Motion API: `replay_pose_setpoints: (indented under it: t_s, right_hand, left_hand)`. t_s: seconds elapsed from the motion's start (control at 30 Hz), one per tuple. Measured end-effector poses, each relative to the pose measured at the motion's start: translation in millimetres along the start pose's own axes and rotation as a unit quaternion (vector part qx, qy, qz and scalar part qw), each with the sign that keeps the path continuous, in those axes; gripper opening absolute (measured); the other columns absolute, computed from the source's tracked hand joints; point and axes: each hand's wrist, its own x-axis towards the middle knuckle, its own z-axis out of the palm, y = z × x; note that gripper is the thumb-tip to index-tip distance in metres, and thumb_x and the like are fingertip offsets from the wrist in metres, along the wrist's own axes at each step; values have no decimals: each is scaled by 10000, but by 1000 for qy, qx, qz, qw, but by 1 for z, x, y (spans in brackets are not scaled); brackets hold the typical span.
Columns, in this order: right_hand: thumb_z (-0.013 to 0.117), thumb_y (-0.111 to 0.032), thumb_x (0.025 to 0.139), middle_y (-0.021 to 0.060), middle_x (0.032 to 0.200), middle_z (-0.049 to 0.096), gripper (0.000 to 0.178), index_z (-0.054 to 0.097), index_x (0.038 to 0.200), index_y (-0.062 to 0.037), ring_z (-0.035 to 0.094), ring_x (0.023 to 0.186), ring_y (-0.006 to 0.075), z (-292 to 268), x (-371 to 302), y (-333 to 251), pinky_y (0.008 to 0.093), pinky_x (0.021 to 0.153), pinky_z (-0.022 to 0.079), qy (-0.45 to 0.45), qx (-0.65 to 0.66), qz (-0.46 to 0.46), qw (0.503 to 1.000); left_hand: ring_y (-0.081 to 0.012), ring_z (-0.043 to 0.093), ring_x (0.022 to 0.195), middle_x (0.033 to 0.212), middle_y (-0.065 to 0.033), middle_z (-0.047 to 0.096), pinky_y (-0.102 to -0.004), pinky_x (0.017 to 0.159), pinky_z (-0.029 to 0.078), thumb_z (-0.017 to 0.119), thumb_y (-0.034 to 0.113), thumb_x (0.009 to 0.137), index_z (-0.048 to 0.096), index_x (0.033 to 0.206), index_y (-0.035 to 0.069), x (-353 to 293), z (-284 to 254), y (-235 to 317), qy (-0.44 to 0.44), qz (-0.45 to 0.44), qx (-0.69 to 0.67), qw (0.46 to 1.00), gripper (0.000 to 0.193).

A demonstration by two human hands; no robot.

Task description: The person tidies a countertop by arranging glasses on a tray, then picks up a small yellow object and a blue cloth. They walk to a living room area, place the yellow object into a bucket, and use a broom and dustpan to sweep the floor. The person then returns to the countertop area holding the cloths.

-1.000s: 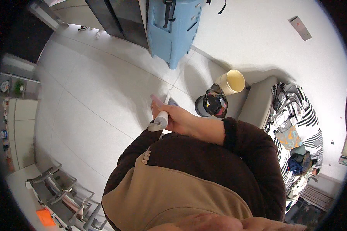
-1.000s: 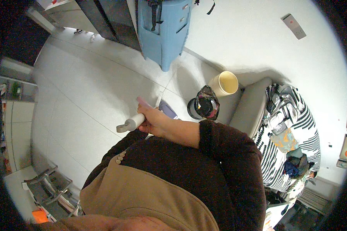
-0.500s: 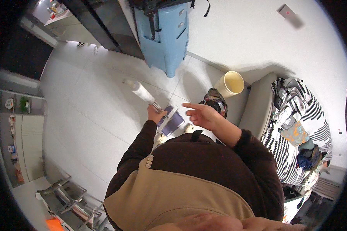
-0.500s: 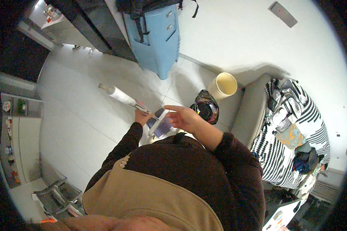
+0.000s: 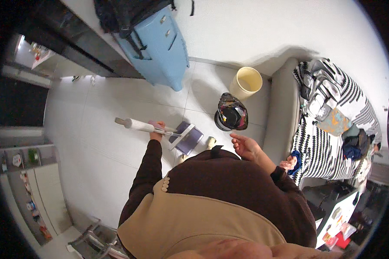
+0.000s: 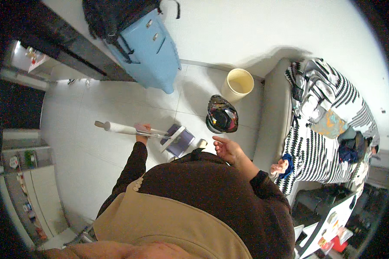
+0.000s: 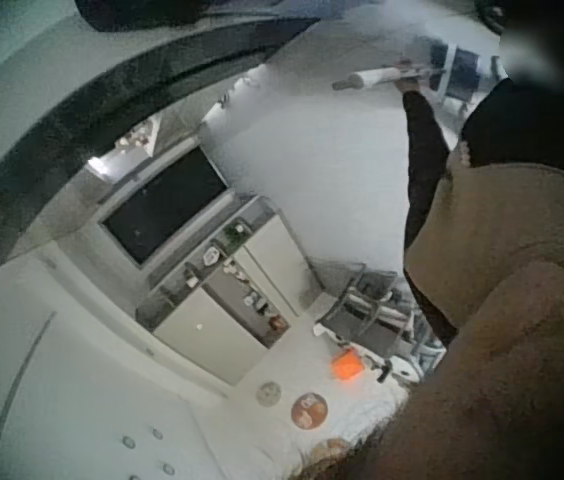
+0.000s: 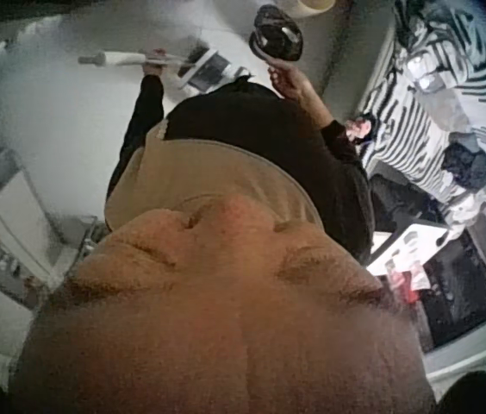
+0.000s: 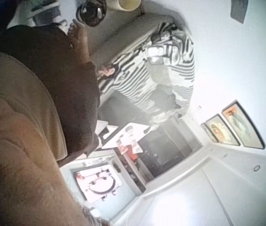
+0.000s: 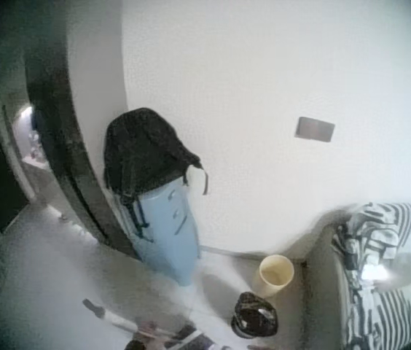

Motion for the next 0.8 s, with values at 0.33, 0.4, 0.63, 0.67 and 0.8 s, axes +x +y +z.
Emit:
replay_pose_setpoints:
  t_s: [0.33,0.4,0.63,0.67,0.8]
  right_hand:
    - [436,-152,949,-18,702,554,202,557,1075,-50,486,527,57,-31,-12,-24,172,457,441,-2,63,-49,997]
    - [448,-145,940,-9,708,559,200,554,1079,-46,496,539,66,-44,-16,-28,180,463,439,2,88,-69,994]
    - [492,-141,917,12,702,556,165,537,1043,-45,511,552,101,-82,-29,-22,205,472,436,30,190,-124,973]
    - [490,-140,917,13,702,555,166,531,1047,-46,510,551,103,-84,-29,-19,207,472,435,34,205,-125,970]
    - [475,-129,918,15,703,551,171,510,1065,-48,505,546,107,-80,-24,-9,212,468,430,67,262,-133,954]
  left_hand:
    - [-129,487,750,930,-38,533,-272,636,437,521,183,918,494,831,76,64,50,116,24,65,232,970,141]
    - [-149,530,815,1016,-56,579,-315,679,435,543,287,912,547,952,63,88,66,137,10,54,121,991,228]
    - [-203,568,932,1121,-108,562,-372,669,523,644,274,852,563,1060,44,146,118,183,-1,47,-155,987,320]
    - [-204,568,942,1124,-108,561,-372,680,522,644,272,852,560,1075,47,154,128,189,7,48,-148,988,327]
    - [-203,568,965,1137,-92,559,-370,740,512,642,268,854,548,1129,56,198,163,213,43,4,-112,993,360]
